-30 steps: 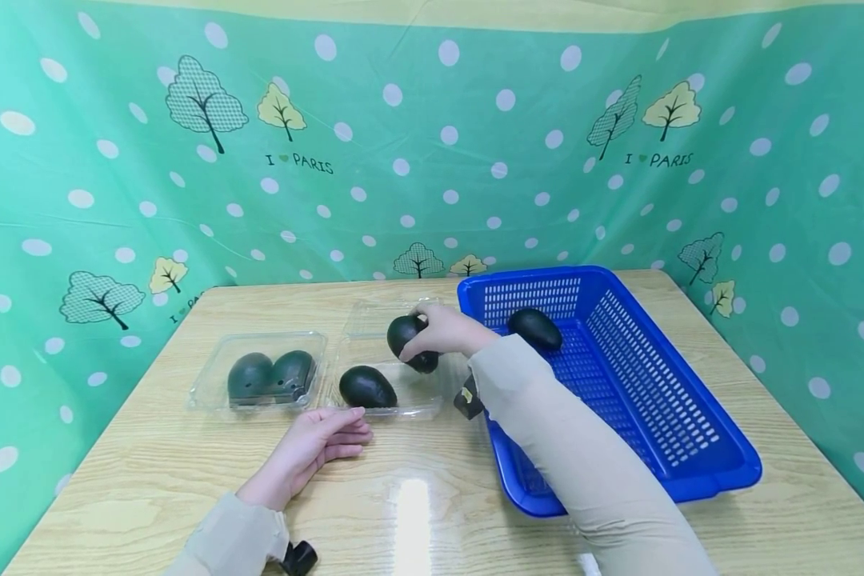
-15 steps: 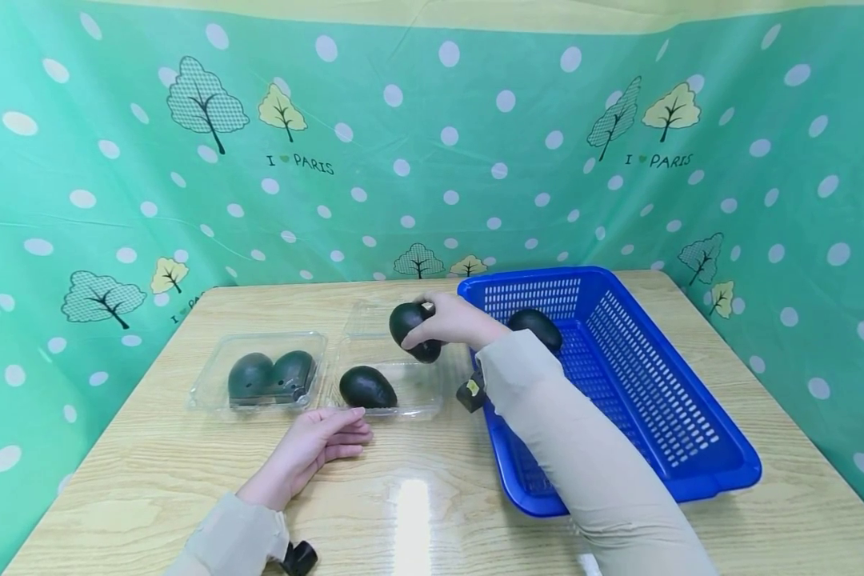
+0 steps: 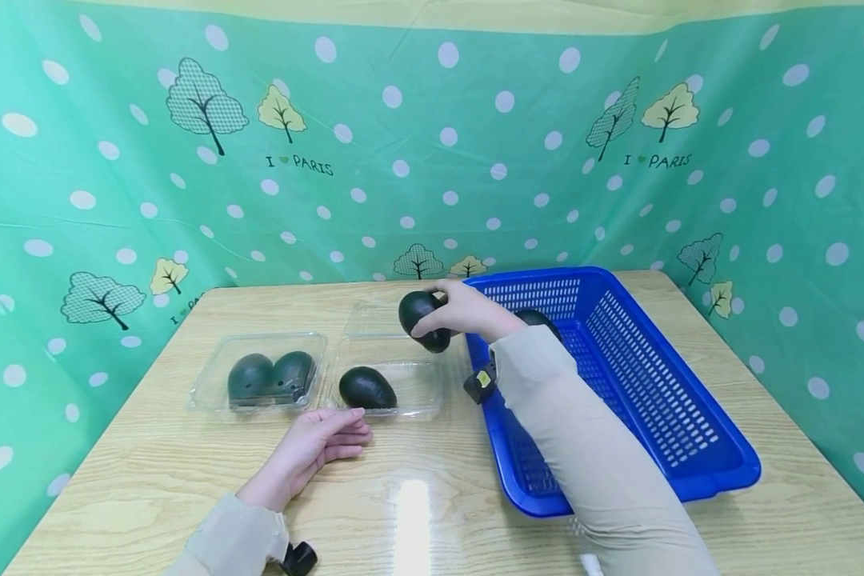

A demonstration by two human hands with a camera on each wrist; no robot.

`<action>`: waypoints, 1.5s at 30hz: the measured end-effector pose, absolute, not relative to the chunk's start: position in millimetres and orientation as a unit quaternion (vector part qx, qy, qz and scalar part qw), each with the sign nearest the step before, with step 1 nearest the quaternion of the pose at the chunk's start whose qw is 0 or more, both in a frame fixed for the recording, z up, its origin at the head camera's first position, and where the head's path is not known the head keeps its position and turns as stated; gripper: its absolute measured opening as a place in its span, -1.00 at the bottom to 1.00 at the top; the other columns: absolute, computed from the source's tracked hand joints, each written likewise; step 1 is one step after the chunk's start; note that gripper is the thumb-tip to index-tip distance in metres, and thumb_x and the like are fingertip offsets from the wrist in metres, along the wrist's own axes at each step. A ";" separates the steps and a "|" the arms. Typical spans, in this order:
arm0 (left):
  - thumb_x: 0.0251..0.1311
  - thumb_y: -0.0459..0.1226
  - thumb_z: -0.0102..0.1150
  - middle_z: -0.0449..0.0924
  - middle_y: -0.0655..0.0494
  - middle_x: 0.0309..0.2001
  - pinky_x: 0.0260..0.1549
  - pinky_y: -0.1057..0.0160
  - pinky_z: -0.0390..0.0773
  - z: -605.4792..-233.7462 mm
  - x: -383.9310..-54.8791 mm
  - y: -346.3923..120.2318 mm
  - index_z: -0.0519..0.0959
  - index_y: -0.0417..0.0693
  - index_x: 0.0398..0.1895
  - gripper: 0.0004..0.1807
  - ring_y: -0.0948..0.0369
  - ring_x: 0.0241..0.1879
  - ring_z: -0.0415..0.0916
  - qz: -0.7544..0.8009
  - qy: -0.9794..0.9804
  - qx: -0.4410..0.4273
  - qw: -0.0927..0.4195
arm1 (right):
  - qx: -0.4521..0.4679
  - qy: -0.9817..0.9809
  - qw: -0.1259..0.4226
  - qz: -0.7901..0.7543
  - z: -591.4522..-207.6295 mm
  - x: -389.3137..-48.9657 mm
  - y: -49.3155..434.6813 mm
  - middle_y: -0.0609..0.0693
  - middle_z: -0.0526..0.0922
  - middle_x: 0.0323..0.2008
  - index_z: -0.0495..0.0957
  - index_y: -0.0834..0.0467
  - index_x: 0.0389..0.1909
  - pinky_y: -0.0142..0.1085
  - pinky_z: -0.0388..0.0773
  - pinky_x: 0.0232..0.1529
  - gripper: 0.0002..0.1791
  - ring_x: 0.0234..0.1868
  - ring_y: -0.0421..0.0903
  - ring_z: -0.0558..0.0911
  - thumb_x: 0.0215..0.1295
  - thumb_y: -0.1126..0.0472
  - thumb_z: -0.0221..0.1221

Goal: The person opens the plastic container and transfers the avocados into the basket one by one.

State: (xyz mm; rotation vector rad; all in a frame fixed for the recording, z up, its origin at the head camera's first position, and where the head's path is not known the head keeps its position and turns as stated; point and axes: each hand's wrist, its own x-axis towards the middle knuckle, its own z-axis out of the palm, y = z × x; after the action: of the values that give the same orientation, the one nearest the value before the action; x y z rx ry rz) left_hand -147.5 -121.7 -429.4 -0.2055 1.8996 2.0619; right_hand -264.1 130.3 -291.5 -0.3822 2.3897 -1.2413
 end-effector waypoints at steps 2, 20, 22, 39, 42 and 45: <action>0.23 -0.17 0.30 0.76 0.05 -0.31 -0.15 0.24 0.77 -429.2 -147.4 -121.8 0.61 -0.40 -0.06 -0.58 0.20 -0.26 0.72 0.723 0.667 -0.071 0.165 | -0.139 0.861 0.207 -0.444 -290.2 -263.9 133.4 0.28 0.52 0.20 0.17 0.13 0.47 -0.05 0.61 0.20 -0.06 0.10 0.14 0.65 0.07 0.15 0.40; 0.24 -0.17 0.29 0.76 0.03 -0.29 -0.13 0.23 0.76 -428.8 -146.7 -121.6 0.62 -0.38 -0.09 -0.60 0.20 -0.25 0.72 0.722 0.669 -0.068 0.163 | -0.128 0.864 0.198 -0.444 -283.3 -262.2 156.5 0.29 0.47 0.22 0.21 0.12 0.46 -0.06 0.61 0.20 -0.11 0.16 0.17 0.57 0.09 0.16 0.38; 0.24 -0.17 0.28 0.76 0.03 -0.30 -0.13 0.23 0.76 -428.9 -146.4 -121.7 0.63 -0.36 -0.12 -0.63 0.20 -0.25 0.72 0.722 0.669 -0.068 0.163 | -0.128 0.864 0.196 -0.445 -283.3 -262.2 158.9 0.29 0.45 0.23 0.22 0.12 0.46 -0.06 0.60 0.20 -0.11 0.16 0.18 0.56 0.09 0.16 0.38; 0.24 -0.17 0.28 0.75 0.04 -0.29 -0.12 0.23 0.76 -428.6 -145.9 -121.4 0.61 -0.37 -0.09 -0.61 0.19 -0.24 0.72 0.719 0.673 -0.070 0.159 | -0.110 0.860 0.185 -0.462 -284.7 -265.1 178.6 0.28 0.38 0.25 0.19 0.11 0.45 -0.21 0.59 -0.08 -0.10 0.04 0.09 0.53 0.09 0.15 0.39; 0.24 -0.17 0.28 0.75 0.04 -0.29 -0.12 0.22 0.76 -429.0 -146.0 -121.0 0.61 -0.38 -0.09 -0.61 0.19 -0.24 0.72 0.719 0.673 -0.069 0.158 | -0.105 0.857 0.187 -0.467 -284.8 -264.3 182.1 0.29 0.37 0.26 0.18 0.13 0.46 -0.26 0.59 -0.11 -0.09 0.06 0.10 0.52 0.10 0.16 0.39; 0.25 -0.16 0.28 0.75 0.03 -0.28 -0.12 0.22 0.76 -429.9 -146.1 -120.4 0.61 -0.38 -0.08 -0.60 0.19 -0.24 0.72 0.719 0.673 -0.069 0.157 | -0.100 0.858 0.188 -0.468 -284.7 -262.7 185.2 0.29 0.36 0.28 0.16 0.13 0.46 -0.30 0.59 -0.10 -0.08 0.10 0.11 0.51 0.11 0.15 0.38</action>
State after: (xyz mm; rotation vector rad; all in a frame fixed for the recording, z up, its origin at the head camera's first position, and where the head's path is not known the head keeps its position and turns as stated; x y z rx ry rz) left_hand -146.1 -120.4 -429.9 -0.1988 1.9267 2.0592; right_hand -262.7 185.2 -284.7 -0.2802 2.4136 -1.3161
